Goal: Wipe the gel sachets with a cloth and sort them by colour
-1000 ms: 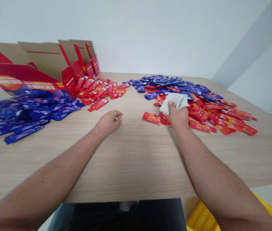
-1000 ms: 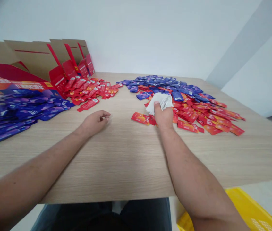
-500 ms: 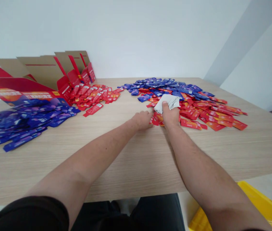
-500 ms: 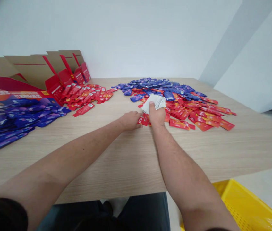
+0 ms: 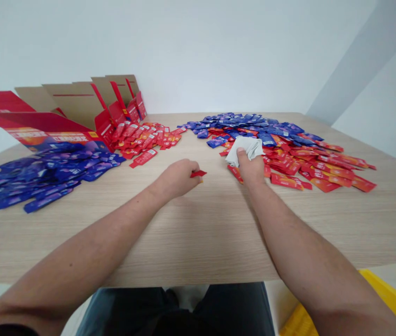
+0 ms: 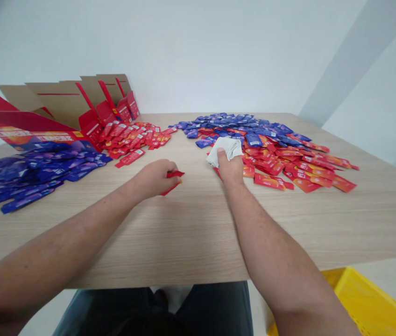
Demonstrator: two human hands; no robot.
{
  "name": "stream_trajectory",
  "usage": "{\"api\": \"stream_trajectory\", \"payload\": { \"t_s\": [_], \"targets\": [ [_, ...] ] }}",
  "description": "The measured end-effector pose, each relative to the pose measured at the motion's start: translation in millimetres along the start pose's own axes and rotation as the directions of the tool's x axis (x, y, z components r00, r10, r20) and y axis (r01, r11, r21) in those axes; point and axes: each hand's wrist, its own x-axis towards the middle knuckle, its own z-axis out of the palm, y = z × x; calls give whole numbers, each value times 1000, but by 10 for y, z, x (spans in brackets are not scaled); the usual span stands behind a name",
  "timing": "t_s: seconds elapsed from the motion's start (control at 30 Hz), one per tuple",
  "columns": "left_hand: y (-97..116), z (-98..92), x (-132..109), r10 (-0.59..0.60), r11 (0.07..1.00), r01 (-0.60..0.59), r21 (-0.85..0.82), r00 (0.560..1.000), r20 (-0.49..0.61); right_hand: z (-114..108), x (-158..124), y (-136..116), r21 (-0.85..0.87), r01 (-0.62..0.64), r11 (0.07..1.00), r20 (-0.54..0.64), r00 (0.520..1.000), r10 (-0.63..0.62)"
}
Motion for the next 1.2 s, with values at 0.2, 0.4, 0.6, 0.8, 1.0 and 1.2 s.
{"api": "stream_trajectory", "payload": {
  "t_s": [0.2, 0.4, 0.6, 0.8, 1.0, 1.2],
  "targets": [
    [-400, -19, -345, -378, 843, 286, -455, 918, -122, 37, -63, -16, -31, 23, 999, 72, 997, -20],
    [-597, 521, -415, -504, 354, 392, -849, 845, 180, 68, -169, -85, -112, 56, 992, 220, 975, -30],
    [-458, 601, -384, -491, 227, 400, -888, 834, 250, 109, -563, -457, -335, 233, 913, 481, 875, -47],
    [-392, 684, -412, -305, 396, 309, -864, 932, 194, 253, -866, -647, -375, 573, 729, 774, 626, -94],
    [-451, 716, -436, -358, 248, 327, -912, 905, 228, 175, -598, -484, -644, 416, 642, 584, 810, 60],
    [-437, 657, -464, -224, 373, 256, -892, 957, 181, 192, -798, -550, -413, 558, 720, 773, 632, -47]
  ]
}}
